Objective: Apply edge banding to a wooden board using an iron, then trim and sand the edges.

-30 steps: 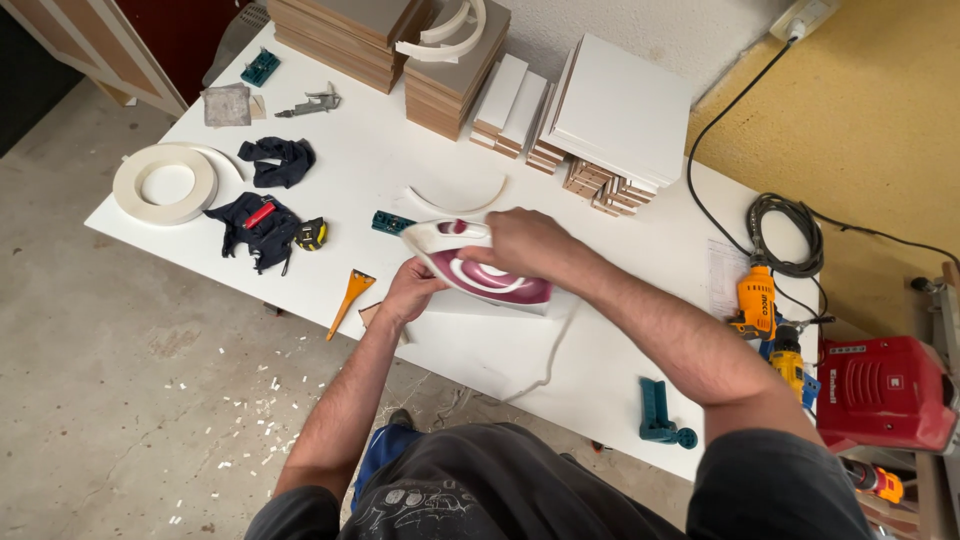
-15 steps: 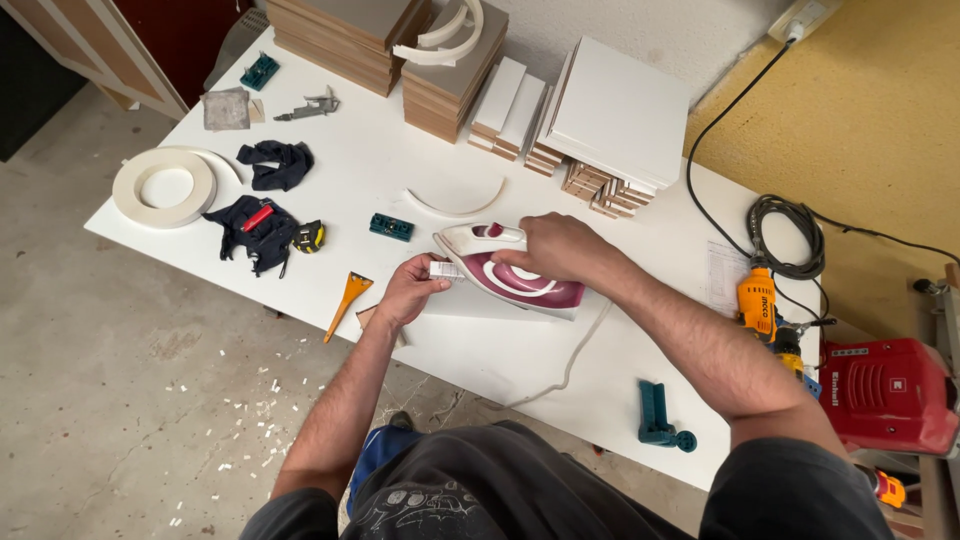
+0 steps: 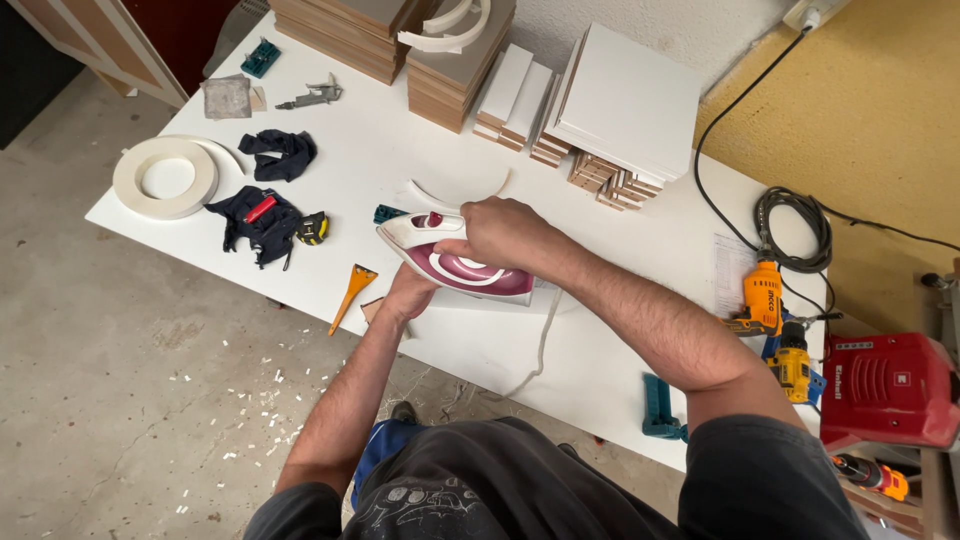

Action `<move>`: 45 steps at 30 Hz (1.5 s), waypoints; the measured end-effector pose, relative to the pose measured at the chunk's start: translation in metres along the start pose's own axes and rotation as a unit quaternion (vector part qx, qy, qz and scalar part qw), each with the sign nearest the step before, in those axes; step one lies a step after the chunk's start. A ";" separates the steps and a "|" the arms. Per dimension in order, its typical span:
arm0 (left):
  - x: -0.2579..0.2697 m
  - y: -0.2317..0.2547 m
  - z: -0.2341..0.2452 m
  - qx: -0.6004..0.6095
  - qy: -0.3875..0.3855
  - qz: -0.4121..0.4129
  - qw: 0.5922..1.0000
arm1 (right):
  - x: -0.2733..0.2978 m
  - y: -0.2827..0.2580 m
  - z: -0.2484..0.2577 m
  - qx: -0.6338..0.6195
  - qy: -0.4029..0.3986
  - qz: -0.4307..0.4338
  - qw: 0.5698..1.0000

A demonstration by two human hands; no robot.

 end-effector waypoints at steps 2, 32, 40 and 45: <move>0.006 0.010 -0.015 -0.008 -0.006 0.001 1.000 | 0.007 0.001 0.002 0.000 -0.005 -0.004 1.000; -0.007 -0.012 0.024 -0.009 -0.012 0.012 1.000 | 0.001 0.000 -0.002 -0.002 -0.019 -0.023 1.000; -0.003 -0.007 0.015 -0.042 -0.009 0.023 0.999 | 0.010 0.006 -0.001 -0.013 0.002 -0.006 1.000; 0.015 0.011 -0.011 -0.110 -0.030 0.002 0.993 | 0.036 0.045 -0.007 -0.014 -0.016 -0.035 0.999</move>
Point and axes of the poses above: each hand's wrist, its own x-axis away from the middle knuckle, its own z-axis out of the back of the hand, y = z × x, the point moved 10 cm from there along -x, towards the middle knuckle, and after that the axes turned 12 degrees about x, right-handed, at the moved point
